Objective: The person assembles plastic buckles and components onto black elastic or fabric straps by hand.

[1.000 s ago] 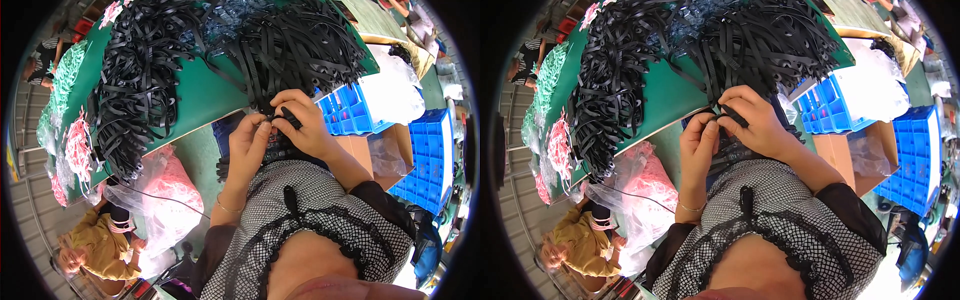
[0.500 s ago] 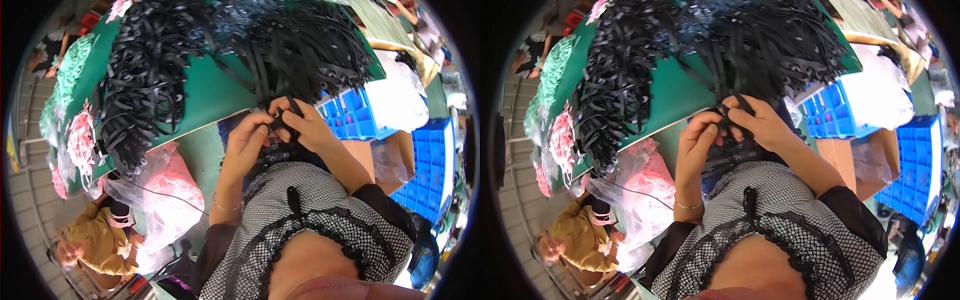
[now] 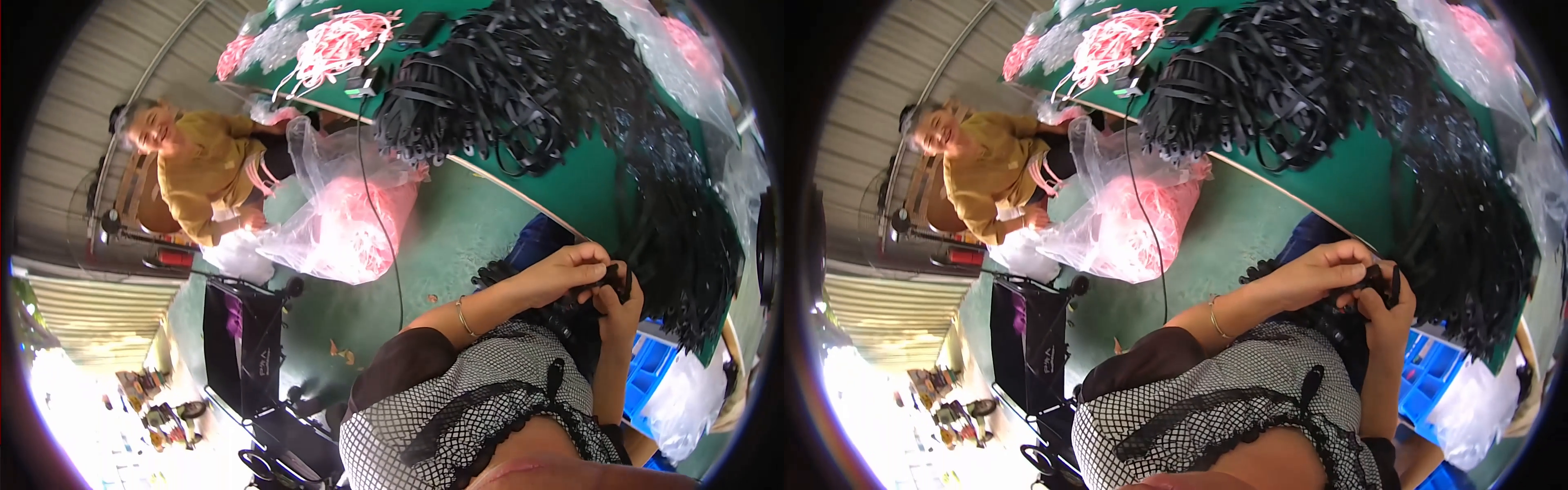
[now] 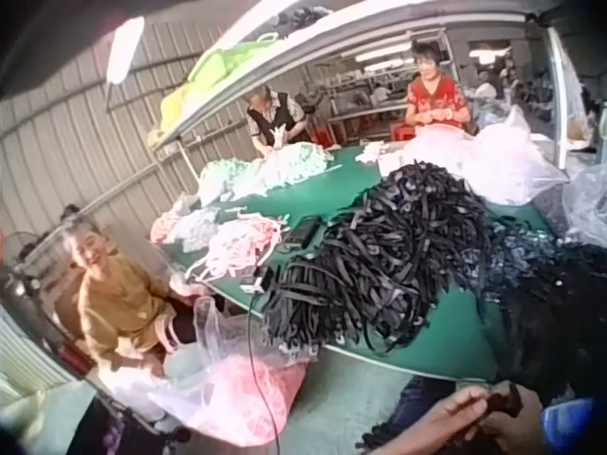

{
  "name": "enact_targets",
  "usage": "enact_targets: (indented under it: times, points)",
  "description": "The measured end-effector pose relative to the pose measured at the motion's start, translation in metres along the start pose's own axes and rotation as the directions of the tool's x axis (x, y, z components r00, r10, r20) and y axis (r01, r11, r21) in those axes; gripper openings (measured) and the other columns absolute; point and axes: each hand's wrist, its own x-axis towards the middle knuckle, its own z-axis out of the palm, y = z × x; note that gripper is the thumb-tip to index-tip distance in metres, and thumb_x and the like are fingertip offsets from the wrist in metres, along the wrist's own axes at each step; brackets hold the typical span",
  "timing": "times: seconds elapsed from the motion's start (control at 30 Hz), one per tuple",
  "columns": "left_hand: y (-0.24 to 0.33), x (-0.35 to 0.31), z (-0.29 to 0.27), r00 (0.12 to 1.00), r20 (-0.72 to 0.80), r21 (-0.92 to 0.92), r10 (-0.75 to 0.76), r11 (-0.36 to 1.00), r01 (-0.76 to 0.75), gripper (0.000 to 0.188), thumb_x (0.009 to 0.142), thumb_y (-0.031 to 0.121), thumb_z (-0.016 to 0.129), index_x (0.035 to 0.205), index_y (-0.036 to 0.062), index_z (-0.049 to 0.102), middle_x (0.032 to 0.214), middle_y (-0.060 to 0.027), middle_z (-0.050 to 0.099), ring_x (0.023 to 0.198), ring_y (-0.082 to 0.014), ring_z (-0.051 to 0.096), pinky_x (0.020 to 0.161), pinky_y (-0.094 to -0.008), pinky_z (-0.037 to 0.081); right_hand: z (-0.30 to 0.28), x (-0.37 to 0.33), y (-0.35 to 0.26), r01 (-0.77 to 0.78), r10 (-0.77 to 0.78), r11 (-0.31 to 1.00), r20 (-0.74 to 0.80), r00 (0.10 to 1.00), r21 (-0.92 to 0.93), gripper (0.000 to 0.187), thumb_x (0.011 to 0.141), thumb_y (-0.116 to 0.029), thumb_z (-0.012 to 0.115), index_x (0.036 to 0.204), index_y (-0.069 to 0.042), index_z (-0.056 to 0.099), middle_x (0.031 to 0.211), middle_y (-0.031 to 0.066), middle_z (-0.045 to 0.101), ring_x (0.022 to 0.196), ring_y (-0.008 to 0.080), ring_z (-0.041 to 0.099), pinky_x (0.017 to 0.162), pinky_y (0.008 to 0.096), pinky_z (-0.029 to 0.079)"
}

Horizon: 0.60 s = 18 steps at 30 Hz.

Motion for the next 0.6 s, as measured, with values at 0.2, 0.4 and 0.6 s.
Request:
enact_targets:
  times: [0.2, 0.4, 0.6]
  points:
    - [-0.003, -0.002, -0.004, 1.000, 0.021, -0.209, 0.000, 0.978, 0.005, 0.018, 0.087, 0.022, 0.051, 0.089, 0.0051, 0.047, 0.078, -0.0053, 0.053, 0.059, -0.0118, 0.051, 0.053, -0.0234, 0.043, 0.010, 0.001, -0.006, 0.042, -0.041, 0.999, 0.029, 0.999, -0.021, 0.021, 0.071, 0.000, 0.055, 0.091, 0.002, 0.050, 0.068, 0.0006, 0.051, 0.052, 0.0065, 0.050, 0.044, 0.0159, 0.034]
    - [0.013, -0.015, -0.009, 0.995, -0.099, -0.201, 0.004, 0.979, -0.024, 0.015, 0.080, 0.015, 0.055, 0.080, 0.0007, 0.052, 0.073, -0.0098, 0.057, 0.059, -0.0164, 0.055, 0.056, -0.0255, 0.046, 0.023, 0.006, -0.005, -0.063, 0.066, 0.994, 0.024, 0.998, -0.089, 0.027, 0.067, 0.004, 0.062, 0.091, 0.000, 0.050, 0.077, 0.0012, 0.052, 0.059, 0.0059, 0.049, 0.050, 0.0162, 0.038]
    - [0.016, -0.012, -0.010, 0.996, -0.092, -0.151, 0.000, 0.988, -0.014, 0.015, 0.079, 0.015, 0.056, 0.077, 0.0032, 0.047, 0.076, -0.0095, 0.057, 0.061, -0.0162, 0.053, 0.060, -0.0257, 0.043, 0.015, 0.012, -0.002, 0.053, -0.057, 0.998, 0.189, 0.980, 0.024, 0.017, 0.075, 0.000, 0.061, 0.089, 0.006, 0.053, 0.089, 0.0055, 0.046, 0.063, 0.0116, 0.058, 0.049, 0.0177, 0.040]
